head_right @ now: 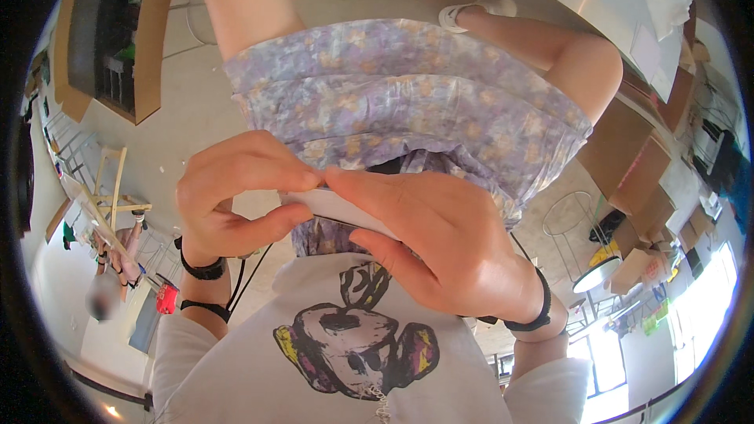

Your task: The person is folding white foam-like pieces and inserting them into paper sleeves or envelopes at a manufacturing table.

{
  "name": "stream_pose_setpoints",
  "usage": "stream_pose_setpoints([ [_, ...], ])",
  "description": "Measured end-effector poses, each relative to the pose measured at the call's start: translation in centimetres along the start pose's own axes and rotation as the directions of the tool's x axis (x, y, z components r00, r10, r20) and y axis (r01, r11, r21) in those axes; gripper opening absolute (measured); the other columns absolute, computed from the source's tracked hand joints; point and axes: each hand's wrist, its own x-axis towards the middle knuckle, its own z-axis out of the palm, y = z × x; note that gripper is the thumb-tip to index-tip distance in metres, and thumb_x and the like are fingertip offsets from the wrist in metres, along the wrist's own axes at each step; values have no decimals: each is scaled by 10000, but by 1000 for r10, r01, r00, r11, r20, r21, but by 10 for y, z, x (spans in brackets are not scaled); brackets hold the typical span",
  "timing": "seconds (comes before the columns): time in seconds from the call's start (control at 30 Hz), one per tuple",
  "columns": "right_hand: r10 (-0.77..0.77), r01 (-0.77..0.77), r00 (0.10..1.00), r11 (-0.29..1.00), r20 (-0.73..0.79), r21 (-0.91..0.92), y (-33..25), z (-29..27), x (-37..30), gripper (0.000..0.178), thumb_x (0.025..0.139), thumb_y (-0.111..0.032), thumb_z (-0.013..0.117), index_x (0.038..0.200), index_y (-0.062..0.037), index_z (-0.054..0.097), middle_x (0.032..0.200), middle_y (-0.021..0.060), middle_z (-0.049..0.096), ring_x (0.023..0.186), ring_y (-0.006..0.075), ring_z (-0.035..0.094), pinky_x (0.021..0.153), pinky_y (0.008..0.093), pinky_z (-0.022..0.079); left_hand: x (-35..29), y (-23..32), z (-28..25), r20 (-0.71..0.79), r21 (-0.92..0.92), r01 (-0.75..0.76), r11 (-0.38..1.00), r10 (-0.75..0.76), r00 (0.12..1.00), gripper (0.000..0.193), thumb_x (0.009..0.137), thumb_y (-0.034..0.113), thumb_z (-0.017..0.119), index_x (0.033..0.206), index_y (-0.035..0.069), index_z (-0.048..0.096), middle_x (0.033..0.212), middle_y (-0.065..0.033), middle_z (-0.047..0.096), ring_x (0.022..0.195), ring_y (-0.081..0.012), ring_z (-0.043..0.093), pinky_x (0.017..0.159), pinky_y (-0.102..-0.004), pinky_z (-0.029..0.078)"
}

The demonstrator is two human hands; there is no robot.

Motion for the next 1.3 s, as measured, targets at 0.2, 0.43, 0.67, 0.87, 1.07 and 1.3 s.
stream_pose_setpoints([
  [0.2,90,-90,996,996,-21,4,-2,-2,-3,458,785,23,720,1224,42,593,1111,183,687,816,331,690,666,362,555,1,-5,1,69,-3,21,1000,-21,997,343,719,-16,789,1057,-17,729,959,-141,703,772,-220,656,659,-296,513],
  [0.43,81,-75,993,995,-84,66,9,-4,-8,444,746,-37,787,1169,-8,652,1114,129,704,883,299,698,717,344,553,-1,-19,3,95,-141,2,990,11,995,411,711,135,838,1079,-13,730,997,-161,706,854,-239,681,709,-304,536],
  [0.67,49,-43,996,997,-78,69,12,-5,-8,446,729,-36,792,1157,-14,669,1124,126,703,898,304,695,738,352,555,0,-18,5,100,-94,7,996,3,995,461,634,127,894,1048,-5,738,983,-156,709,828,-240,690,684,-290,543],
  [0.87,202,-197,979,948,5,251,8,-15,-9,437,787,57,677,1220,18,637,1136,151,692,879,298,695,750,343,551,0,-17,9,21,-118,-5,993,7,1000,414,663,-49,815,1062,22,732,984,-116,706,803,-195,677,653,-271,533],
  [1.07,261,-265,964,924,49,275,3,-22,-7,392,825,58,623,1214,17,642,1095,155,702,867,278,699,734,325,551,0,-17,6,52,-61,-7,998,11,999,400,666,60,859,1040,3,730,944,-157,704,811,-228,687,677,-281,538],
  [1.3,242,-247,969,954,46,170,2,-26,-2,344,829,46,626,1166,-7,669,1029,141,714,798,271,706,667,316,560,-1,-20,6,61,-51,-43,998,46,997,398,681,67,853,1051,-5,725,952,-162,704,807,-228,686,669,-284,540],
])
